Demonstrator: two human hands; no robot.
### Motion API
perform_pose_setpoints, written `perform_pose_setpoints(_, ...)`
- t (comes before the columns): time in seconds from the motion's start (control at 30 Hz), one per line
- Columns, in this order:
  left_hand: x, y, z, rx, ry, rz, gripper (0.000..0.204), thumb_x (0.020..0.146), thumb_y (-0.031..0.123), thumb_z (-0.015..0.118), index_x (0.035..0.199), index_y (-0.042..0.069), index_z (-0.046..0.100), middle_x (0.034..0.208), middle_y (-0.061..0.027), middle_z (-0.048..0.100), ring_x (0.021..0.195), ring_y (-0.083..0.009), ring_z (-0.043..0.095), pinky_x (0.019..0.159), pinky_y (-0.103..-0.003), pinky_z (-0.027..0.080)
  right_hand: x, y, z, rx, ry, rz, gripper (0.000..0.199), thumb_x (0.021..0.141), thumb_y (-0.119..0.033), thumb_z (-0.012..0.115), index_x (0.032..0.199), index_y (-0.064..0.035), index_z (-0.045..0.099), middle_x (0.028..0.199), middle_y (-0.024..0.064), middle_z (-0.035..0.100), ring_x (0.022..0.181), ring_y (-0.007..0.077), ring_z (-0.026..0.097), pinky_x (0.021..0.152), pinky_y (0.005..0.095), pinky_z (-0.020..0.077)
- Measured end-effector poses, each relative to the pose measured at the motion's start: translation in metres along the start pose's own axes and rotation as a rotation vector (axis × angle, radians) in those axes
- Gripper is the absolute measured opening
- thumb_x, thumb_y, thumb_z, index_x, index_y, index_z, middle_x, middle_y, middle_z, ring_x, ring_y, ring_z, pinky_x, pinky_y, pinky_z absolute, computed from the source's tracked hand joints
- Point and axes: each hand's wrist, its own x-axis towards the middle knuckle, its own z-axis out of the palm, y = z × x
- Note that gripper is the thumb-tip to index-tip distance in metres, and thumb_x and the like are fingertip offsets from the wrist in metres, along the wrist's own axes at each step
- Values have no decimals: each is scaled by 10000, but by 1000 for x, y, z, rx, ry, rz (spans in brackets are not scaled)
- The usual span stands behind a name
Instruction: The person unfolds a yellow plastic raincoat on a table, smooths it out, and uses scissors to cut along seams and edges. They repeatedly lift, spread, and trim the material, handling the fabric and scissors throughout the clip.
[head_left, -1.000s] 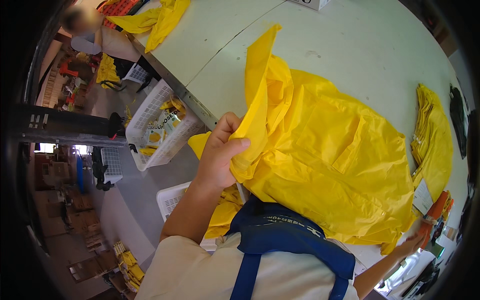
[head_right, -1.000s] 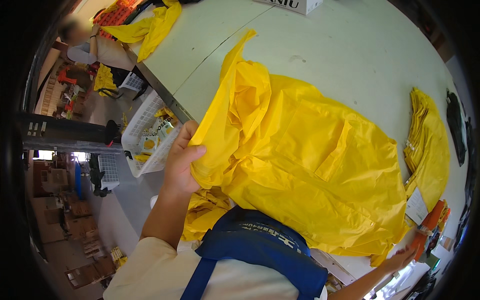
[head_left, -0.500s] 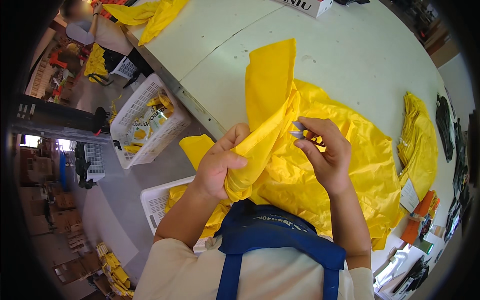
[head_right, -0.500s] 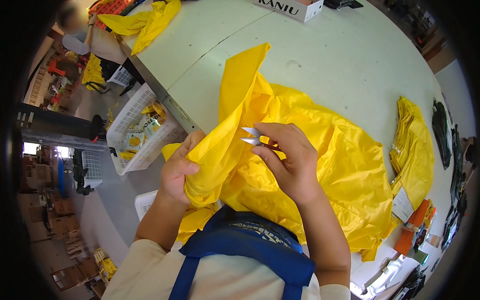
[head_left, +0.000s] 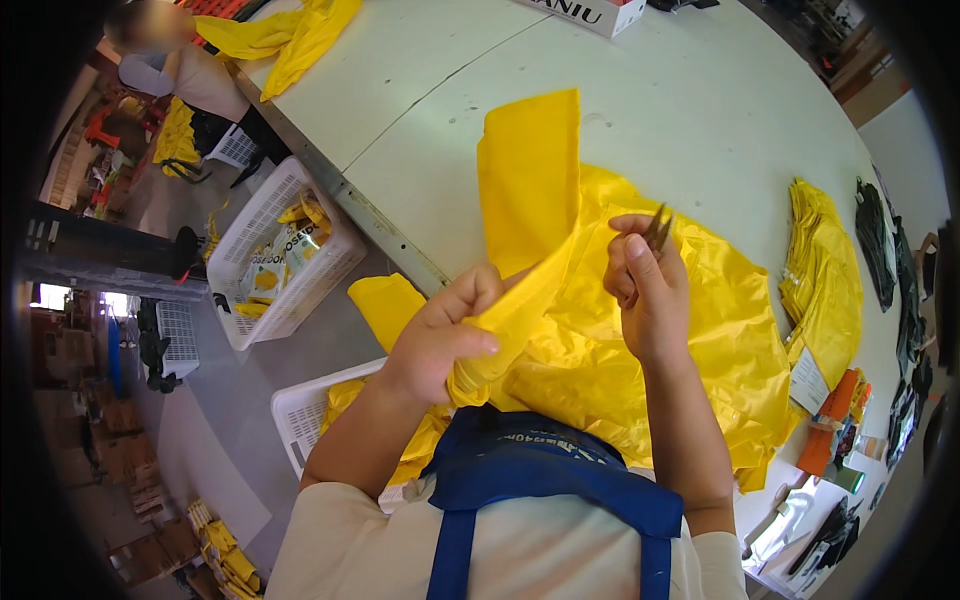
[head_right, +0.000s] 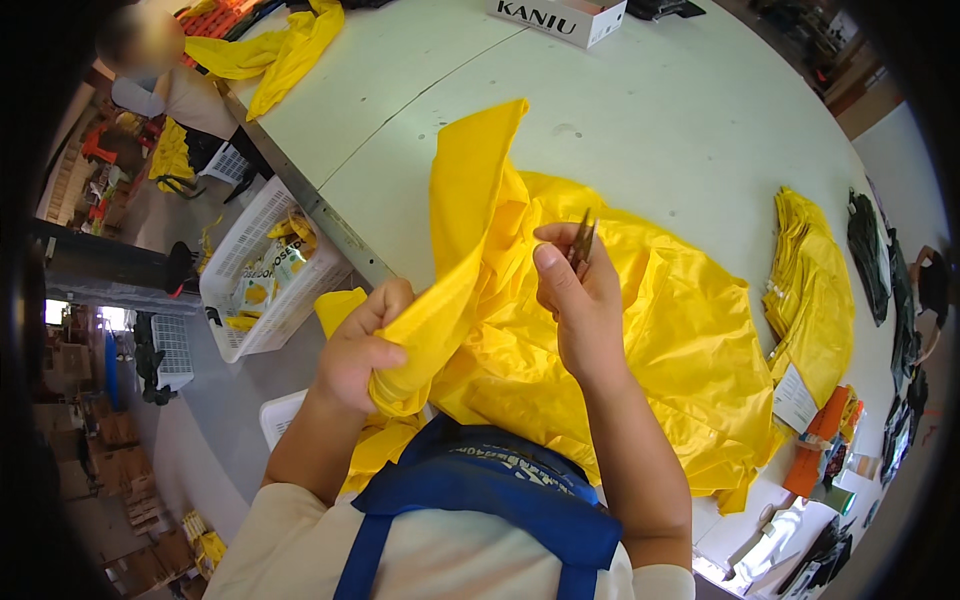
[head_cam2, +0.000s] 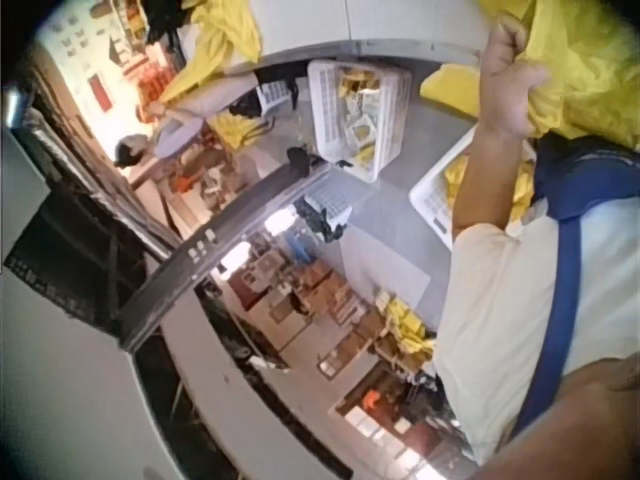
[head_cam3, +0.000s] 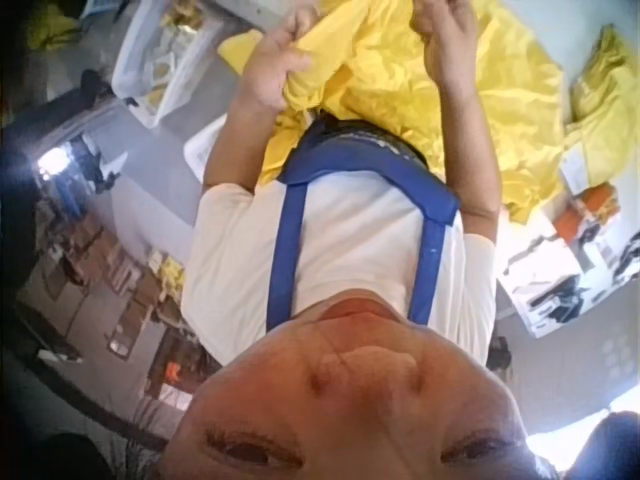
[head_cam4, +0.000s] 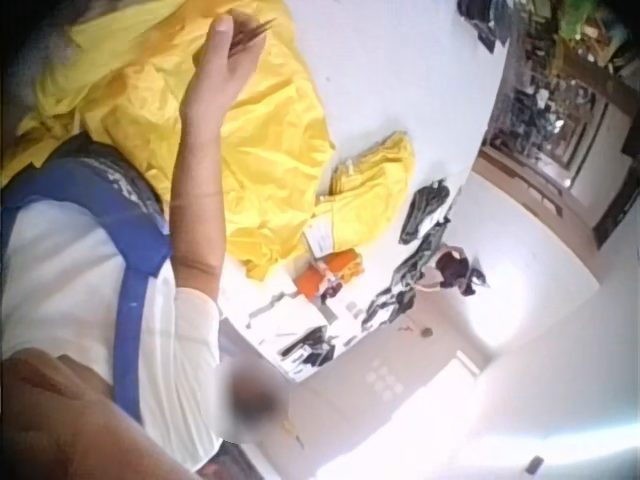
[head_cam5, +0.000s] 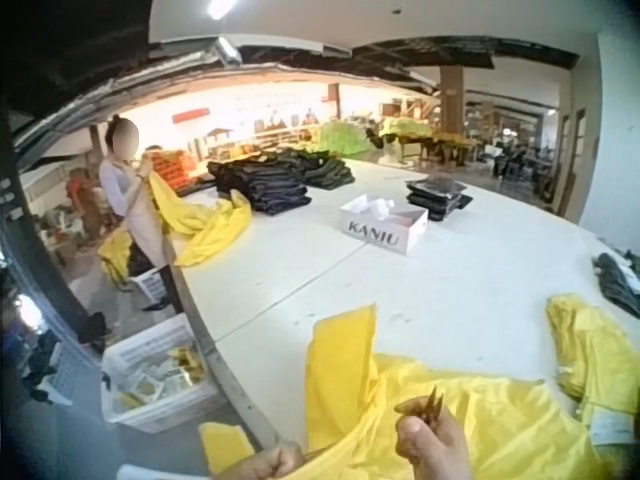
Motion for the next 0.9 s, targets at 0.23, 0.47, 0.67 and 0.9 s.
perform_pose_setpoints(0.23,1,-11,13,983,-190,-36,157,773,-3,548,877,47,441,744,-37,456,624,-125,401,600,-241,368,2,8,-1,100,68,253,115,836,-80,617,917,-29,553,622,-53,439,490,35,359,450,194,266)
perform_pose_setpoints(0.47,15,-10,20,1208,-8,286,243,781,67,677,999,21,577,946,-87,626,693,-109,555,608,-224,451,-17,8,-3,58,-3,201,108,861,-69,602,949,-9,612,687,-54,524,566,15,419,503,181,300)
perform_pose_setpoints(0.67,46,-15,19,1279,119,517,179,793,15,659,959,14,592,854,-79,605,701,-142,583,597,-235,468,-33,5,-5,-194,-61,98,110,876,-22,593,977,19,605,756,-47,529,660,16,440,580,175,360)
perform_pose_setpoints(0.9,52,-15,17,1348,17,526,84,829,24,594,861,14,517,798,-115,555,709,-240,551,618,-312,454,-34,6,-10,-227,-56,83,113,874,-15,599,980,24,605,770,-42,540,692,14,460,612,167,379)
